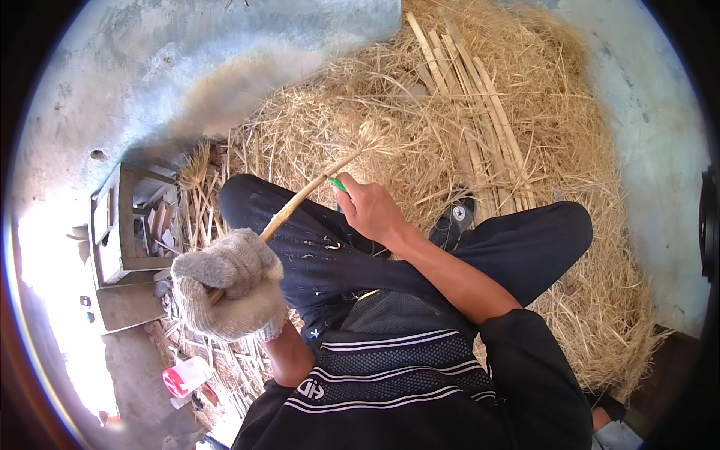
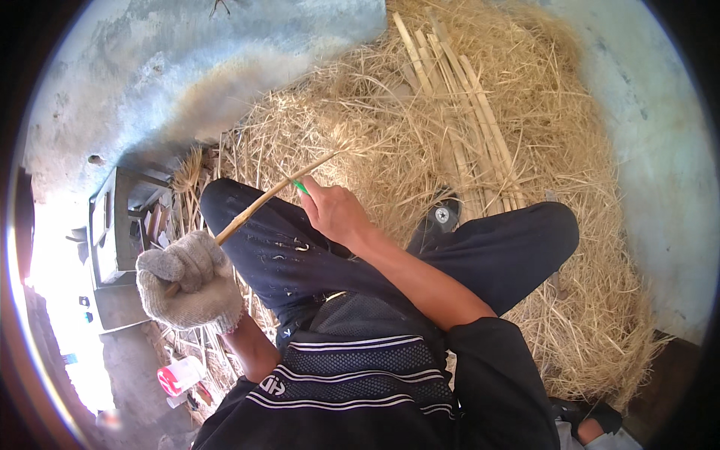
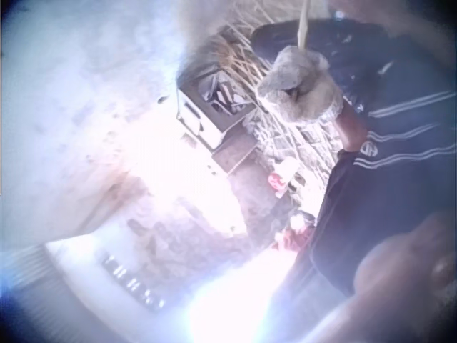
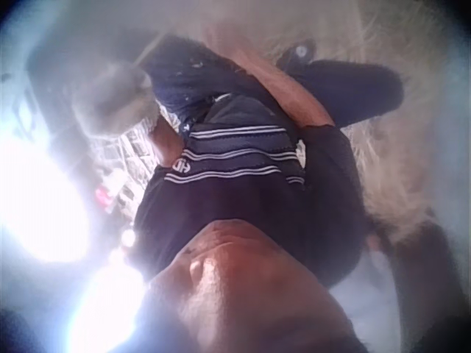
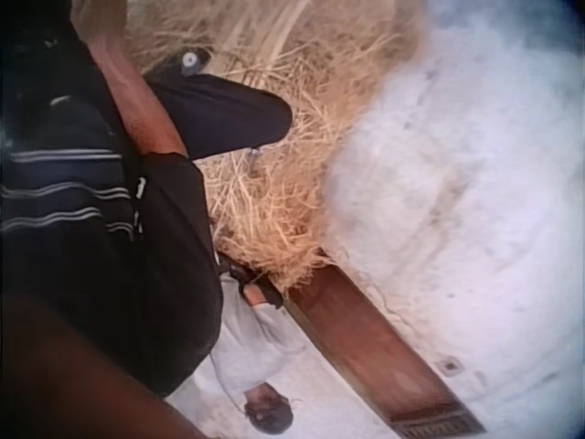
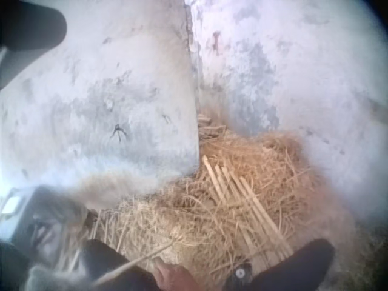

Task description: The person sits on a straw-covered floor and uses a green-handled knife to shave the outer layer off a long bamboo stick. They hold the stick with a gloved left hand and scrape along its length with the knife in their right hand, producing thin shavings that fall onto the straw.

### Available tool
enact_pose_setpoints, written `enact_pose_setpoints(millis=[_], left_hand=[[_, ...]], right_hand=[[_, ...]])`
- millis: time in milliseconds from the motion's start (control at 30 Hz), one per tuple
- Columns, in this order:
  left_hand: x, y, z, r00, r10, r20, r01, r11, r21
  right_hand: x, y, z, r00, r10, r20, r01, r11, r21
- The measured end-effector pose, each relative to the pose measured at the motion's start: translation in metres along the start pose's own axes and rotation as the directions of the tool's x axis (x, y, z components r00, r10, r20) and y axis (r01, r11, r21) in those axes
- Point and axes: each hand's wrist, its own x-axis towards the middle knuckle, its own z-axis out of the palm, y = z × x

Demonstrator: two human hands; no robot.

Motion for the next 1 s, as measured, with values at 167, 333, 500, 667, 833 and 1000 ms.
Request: enact_pose_setpoints(millis=[167,333,500,667,833,1000], left_hand=[[0.003,-0.002,0.008,1.000,0.012,0.025,-0.011,0.999,-0.035],[0.003,0.001,0.002,0.995,0.011,0.097,-0.013,1.000,0.019],[-0.001,-0.001,0.018,0.993,0.019,0.117,-0.019,1.000,0.002],[0.001,0.001,0.012,1.000,-0.018,0.008,0.018,1.000,-0.010],[-0.006,0.002,0.018,0.992,-0.003,0.127,0.005,1.000,-0.016],[-0.014,0.000,0.037,0.993,0.004,0.119,-0.004,1.000,0.001]], right_hand=[[-0.004,0.078,0.003,0.933,0.360,-0.003,-0.336,0.870,-0.359],[0.009,0.002,-0.013,0.875,0.454,0.171,-0.452,0.891,-0.050],[-0.002,0.008,-0.007,0.926,0.359,0.114,-0.347,0.931,-0.114],[-0.005,0.086,0.012,0.889,0.449,0.094,-0.388,0.846,-0.366],[0.004,0.110,0.010,0.904,0.427,0.012,-0.379,0.814,-0.441],[0.009,0.111,-0.009,0.729,0.658,0.188,-0.674,0.739,0.027]])
